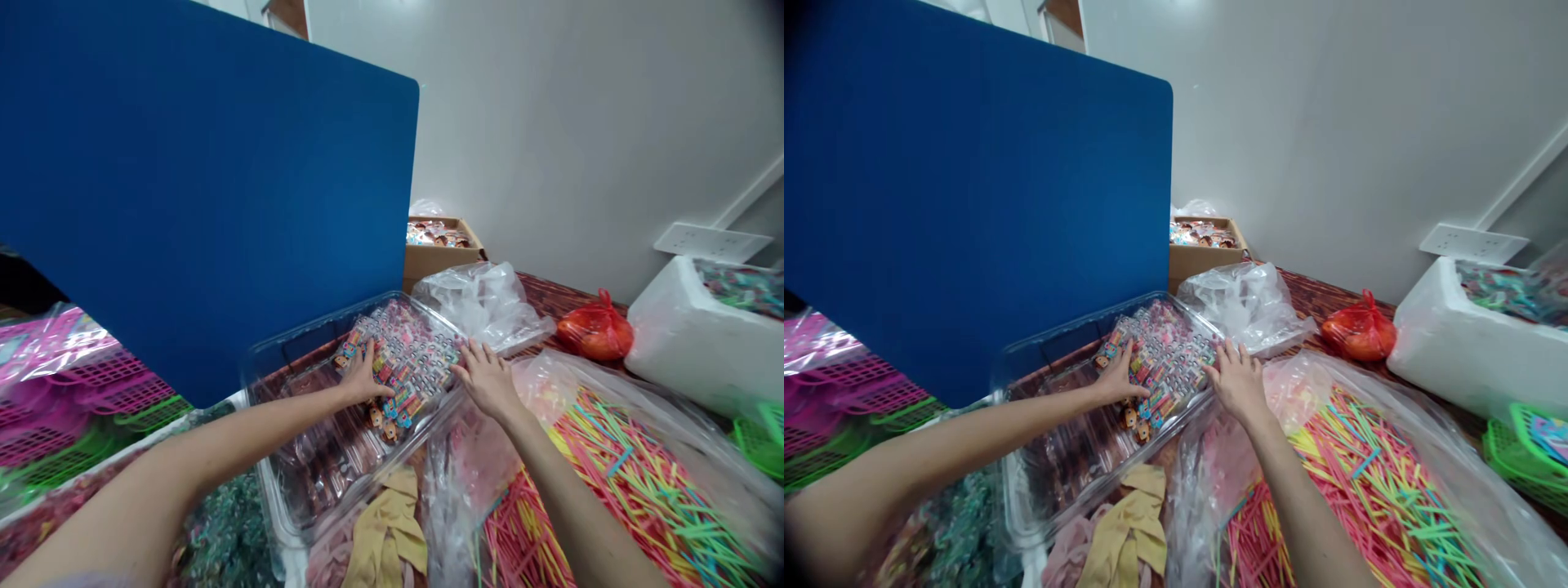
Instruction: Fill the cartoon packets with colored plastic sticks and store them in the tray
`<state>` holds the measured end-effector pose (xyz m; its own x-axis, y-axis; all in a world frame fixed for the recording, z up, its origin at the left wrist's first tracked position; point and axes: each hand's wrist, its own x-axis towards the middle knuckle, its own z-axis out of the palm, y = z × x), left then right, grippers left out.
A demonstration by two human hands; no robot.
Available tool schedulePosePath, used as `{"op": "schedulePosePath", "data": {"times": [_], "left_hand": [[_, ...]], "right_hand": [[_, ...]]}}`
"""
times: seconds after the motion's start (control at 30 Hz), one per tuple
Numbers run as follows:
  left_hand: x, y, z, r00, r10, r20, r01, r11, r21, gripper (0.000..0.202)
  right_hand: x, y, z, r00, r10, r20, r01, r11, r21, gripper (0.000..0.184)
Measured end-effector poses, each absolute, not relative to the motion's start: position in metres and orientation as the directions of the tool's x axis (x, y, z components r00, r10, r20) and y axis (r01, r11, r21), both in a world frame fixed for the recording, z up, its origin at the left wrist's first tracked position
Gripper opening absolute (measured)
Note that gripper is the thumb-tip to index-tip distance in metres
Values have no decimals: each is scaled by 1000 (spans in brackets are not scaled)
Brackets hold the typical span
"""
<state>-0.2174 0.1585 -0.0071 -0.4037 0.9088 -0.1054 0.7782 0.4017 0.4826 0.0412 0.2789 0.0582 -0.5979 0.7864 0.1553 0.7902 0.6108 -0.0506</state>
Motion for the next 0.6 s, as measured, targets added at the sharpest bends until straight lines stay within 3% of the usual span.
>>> {"op": "schedulePosePath", "data": {"times": [0.17, 0.4, 0.6], "left_hand": [[-220, 159, -5, -402, 907, -124, 766, 407, 497, 140], [-222, 141, 2, -324, 939, -117, 758, 332, 562, 139], [-213, 132, 18, -291, 948, -129, 728, 307, 613, 126]], "right_hand": [[41, 277, 56, -555, 815, 170, 793, 579, -189, 56], [89, 256, 60, -419, 832, 364, 589, 554, -588, 51], [147, 195, 84, -405, 892, 199, 492, 396, -775, 44]]}}
